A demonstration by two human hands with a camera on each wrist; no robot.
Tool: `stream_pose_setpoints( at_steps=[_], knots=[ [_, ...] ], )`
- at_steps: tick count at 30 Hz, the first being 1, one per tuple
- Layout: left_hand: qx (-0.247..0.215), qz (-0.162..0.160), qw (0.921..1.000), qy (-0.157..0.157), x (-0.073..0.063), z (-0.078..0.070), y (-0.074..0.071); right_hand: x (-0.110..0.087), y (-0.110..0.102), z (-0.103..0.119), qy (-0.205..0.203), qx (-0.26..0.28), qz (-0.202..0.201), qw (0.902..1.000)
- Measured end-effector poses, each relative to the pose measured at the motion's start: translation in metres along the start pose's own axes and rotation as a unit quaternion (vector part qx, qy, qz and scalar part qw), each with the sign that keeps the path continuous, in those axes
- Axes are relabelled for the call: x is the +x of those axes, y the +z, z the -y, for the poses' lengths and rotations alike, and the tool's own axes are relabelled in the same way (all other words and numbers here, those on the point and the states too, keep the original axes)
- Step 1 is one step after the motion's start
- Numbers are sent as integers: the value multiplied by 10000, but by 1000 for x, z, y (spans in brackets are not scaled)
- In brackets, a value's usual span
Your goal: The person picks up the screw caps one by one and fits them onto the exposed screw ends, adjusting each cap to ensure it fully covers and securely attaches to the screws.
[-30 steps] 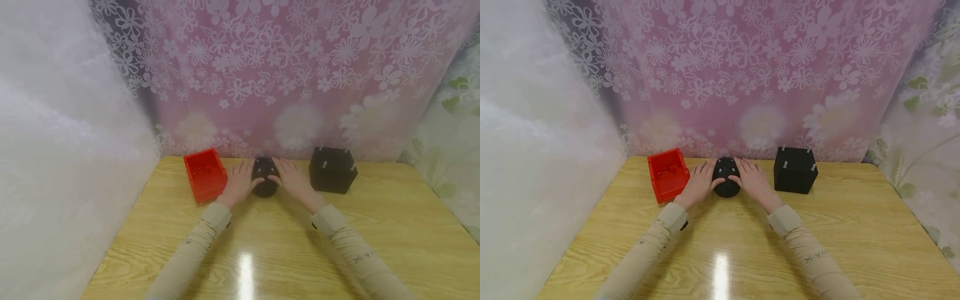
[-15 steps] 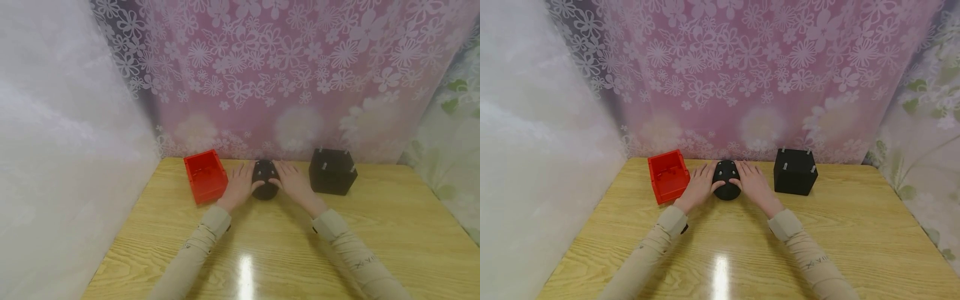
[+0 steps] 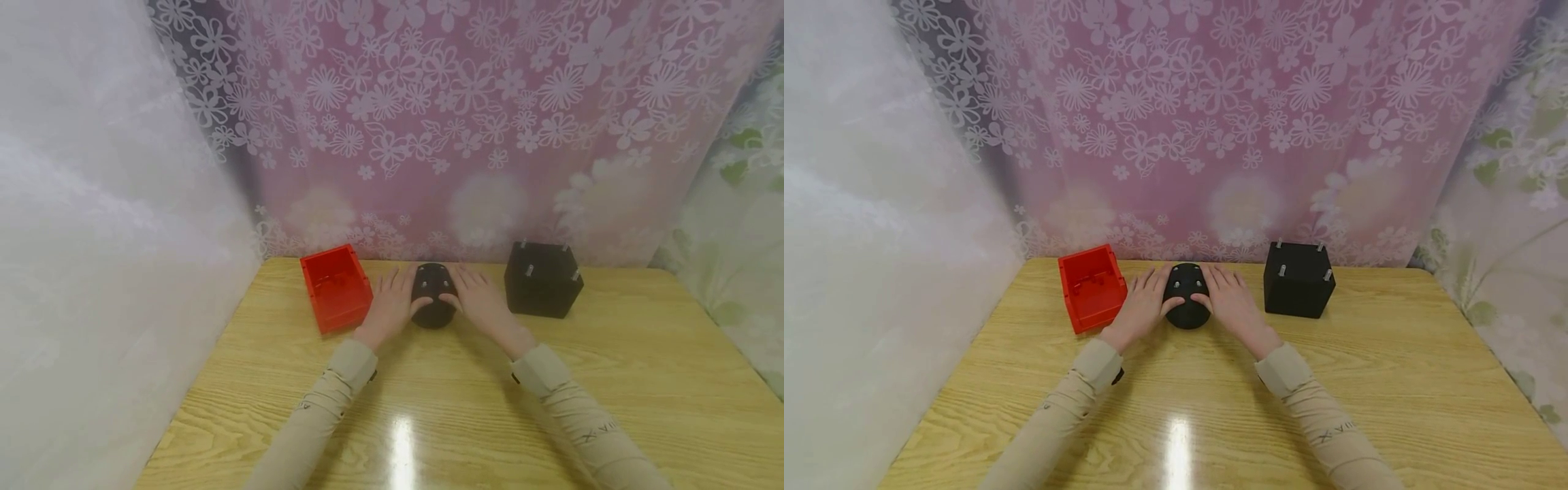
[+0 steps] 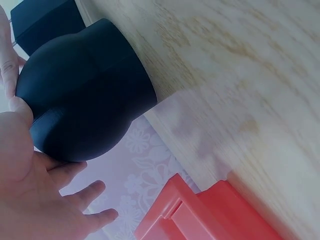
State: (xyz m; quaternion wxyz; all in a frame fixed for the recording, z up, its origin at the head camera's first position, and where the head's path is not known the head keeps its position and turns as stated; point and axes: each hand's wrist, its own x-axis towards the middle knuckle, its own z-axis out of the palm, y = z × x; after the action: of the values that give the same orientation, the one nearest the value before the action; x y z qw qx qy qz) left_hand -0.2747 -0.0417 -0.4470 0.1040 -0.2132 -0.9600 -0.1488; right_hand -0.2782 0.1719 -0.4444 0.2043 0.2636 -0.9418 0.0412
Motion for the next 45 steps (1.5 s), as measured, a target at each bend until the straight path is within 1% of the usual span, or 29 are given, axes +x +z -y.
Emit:
stream_pose_setpoints(
  at_steps=[5,12,18,22,26,29,33,37,42,45],
  knots=[
    [29,-17,10000,31,-2,0,1,-3,-2,2,-17,142,-109,9998],
    [98,28,9999,-6,-4,-1,2,-6,-3,4,-26,121,-159,9998],
    [114,-11,9999,69,-5,-1,3,-9,-4,4,-48,128,-180,9997],
    [147,-38,9998,107,-6,-1,4,-11,-4,5,-132,129,-339,9993],
    [105,29,9999,105,-7,-1,4,-13,-5,6,-211,121,-463,9986],
    [87,63,9999,94,-8,-2,4,-14,-5,6,-200,114,-422,9988],
    [28,7,9999,121,-9,-3,4,-16,-4,6,-169,104,-347,9992],
    [35,-46,9999,161,-11,-4,4,-17,-4,6,-163,102,-373,9991],
    [35,-25,9999,153,-13,-5,2,-19,-4,6,-175,112,-441,9988],
    [-9,-33,9999,149,-15,-6,1,-20,-5,7,-160,145,-390,9990]
  ],
)
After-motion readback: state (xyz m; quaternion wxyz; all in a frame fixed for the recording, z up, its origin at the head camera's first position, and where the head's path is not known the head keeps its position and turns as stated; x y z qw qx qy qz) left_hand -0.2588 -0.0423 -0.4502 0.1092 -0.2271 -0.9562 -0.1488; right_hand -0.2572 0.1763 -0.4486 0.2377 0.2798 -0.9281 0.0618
